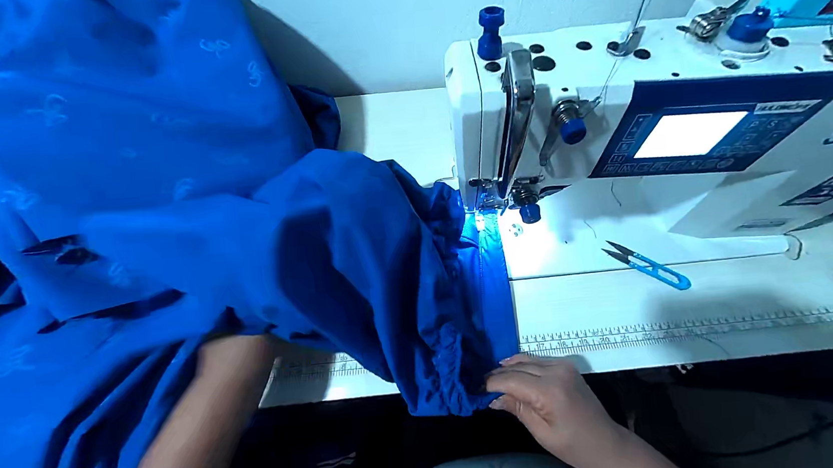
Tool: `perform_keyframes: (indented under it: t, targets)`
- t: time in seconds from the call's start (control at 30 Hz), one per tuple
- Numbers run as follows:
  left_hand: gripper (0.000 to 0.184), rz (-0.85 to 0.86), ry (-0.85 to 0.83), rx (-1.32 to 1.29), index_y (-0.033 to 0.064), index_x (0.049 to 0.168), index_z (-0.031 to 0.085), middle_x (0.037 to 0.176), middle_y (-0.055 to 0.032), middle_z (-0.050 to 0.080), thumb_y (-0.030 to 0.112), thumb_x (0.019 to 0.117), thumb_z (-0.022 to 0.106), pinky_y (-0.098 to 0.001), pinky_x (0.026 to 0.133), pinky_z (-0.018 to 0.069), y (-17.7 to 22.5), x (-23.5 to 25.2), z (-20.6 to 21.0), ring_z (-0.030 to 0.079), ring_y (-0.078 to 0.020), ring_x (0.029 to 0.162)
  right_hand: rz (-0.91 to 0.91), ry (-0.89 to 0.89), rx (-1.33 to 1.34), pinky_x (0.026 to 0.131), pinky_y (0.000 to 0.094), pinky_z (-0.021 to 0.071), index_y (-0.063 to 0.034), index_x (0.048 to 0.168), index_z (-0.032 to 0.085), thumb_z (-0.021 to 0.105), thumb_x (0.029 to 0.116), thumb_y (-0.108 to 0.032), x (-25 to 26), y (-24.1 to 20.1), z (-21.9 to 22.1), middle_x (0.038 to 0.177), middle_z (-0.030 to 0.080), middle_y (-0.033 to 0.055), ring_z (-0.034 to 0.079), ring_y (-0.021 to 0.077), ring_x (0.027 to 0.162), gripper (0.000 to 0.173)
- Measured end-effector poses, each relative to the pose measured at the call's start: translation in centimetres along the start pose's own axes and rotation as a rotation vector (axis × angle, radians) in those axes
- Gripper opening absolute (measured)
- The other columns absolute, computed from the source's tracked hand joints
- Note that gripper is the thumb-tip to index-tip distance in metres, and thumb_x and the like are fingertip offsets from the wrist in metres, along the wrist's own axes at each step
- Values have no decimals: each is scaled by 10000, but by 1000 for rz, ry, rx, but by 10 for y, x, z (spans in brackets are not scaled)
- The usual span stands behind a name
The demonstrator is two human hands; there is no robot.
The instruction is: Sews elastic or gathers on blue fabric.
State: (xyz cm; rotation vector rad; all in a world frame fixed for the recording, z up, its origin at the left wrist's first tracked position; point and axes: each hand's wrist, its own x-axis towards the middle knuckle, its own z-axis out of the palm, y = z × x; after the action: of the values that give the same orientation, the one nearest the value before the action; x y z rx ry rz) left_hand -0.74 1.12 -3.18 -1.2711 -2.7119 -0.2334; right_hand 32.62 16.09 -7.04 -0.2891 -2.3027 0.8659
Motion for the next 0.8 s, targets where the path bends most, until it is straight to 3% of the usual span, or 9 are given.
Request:
perform_keyframes:
  t: [0.1, 0.17, 0.23, 0.3, 0.37, 0.43, 0.5, 0.63, 0.8]
  targets:
    - [496, -348, 144, -151, -129, 1446, 449, 1527, -419, 346, 35, 989, 550, -853, 984, 264, -34, 8, -57, 349, -691, 1338, 38, -22, 58, 984, 268, 558, -67, 943, 739, 524, 1062, -325, -3, 7, -1, 879, 771, 13, 742, 86, 924, 356]
    - [507, -415, 327, -312, -53, 1523, 383, 1572, -299, 375, 135, 1057, 450, -616, 1127, 352, -23, -5, -90, 417, -467, 1413, 43, -26, 75, 990, 267, 554, -70, 951, 732, 516, 1065, -339, -1, 8, 0, 882, 768, 10, 739, 81, 924, 363]
    - [390, -16, 440, -474, -45, 1411, 494, 1467, -201, 508, 133, 1065, 464, -376, 1098, 444, 12, -18, -94, 508, -236, 1349, 55, -34, 75, 986, 265, 557, -75, 963, 734, 510, 1067, -353, 0, 8, 0, 892, 769, 6, 738, 76, 929, 371]
    - [272, 517, 332, -544, -19, 1177, 648, 1258, -185, 650, 149, 1033, 489, -500, 1044, 453, 82, -10, -75, 586, -284, 1247, 72, -39, 63, 959, 261, 570, -74, 966, 747, 513, 1063, -356, 2, 6, -1, 883, 771, 9, 740, 72, 912, 379]
    - [265, 815, 99, -455, 119, 1070, 746, 1167, -63, 726, 277, 1010, 542, -545, 960, 482, 152, 8, -38, 657, -256, 1170, 84, -32, 56, 947, 258, 573, -69, 959, 754, 521, 1059, -350, 1, 3, -2, 868, 769, 13, 739, 67, 894, 379]
    - [303, 805, -173, -358, 33, 1088, 732, 1149, -145, 700, 283, 1039, 567, -582, 959, 496, 175, 30, -4, 667, -327, 1120, 84, -12, 29, 960, 257, 564, -66, 942, 740, 523, 1061, -351, -1, 0, -4, 839, 757, 13, 733, 67, 881, 377]
    - [319, 623, -353, -241, -58, 1137, 669, 1162, -240, 645, 220, 1068, 528, -602, 978, 471, 168, 49, -2, 631, -416, 1130, 83, 19, 20, 967, 252, 558, -48, 921, 737, 541, 1052, -341, -1, -3, -7, 821, 751, 22, 733, 71, 873, 376]
    - [373, 420, -605, 81, -74, 1178, 644, 1209, -243, 643, 229, 1103, 439, -550, 1027, 458, 154, 60, -25, 608, -413, 1197, 53, 15, -53, 968, 242, 549, -62, 910, 730, 530, 1054, -320, 8, -17, -8, 859, 770, 21, 743, 82, 896, 357]
    - [332, 619, -349, -91, 17, 1206, 695, 1218, -208, 669, 278, 1013, 622, -587, 943, 509, 174, 48, -19, 644, -400, 1153, 141, -15, 1, 903, 258, 584, -76, 933, 753, 556, 1038, -329, 4, 0, 0, 840, 766, 13, 744, 85, 883, 337]
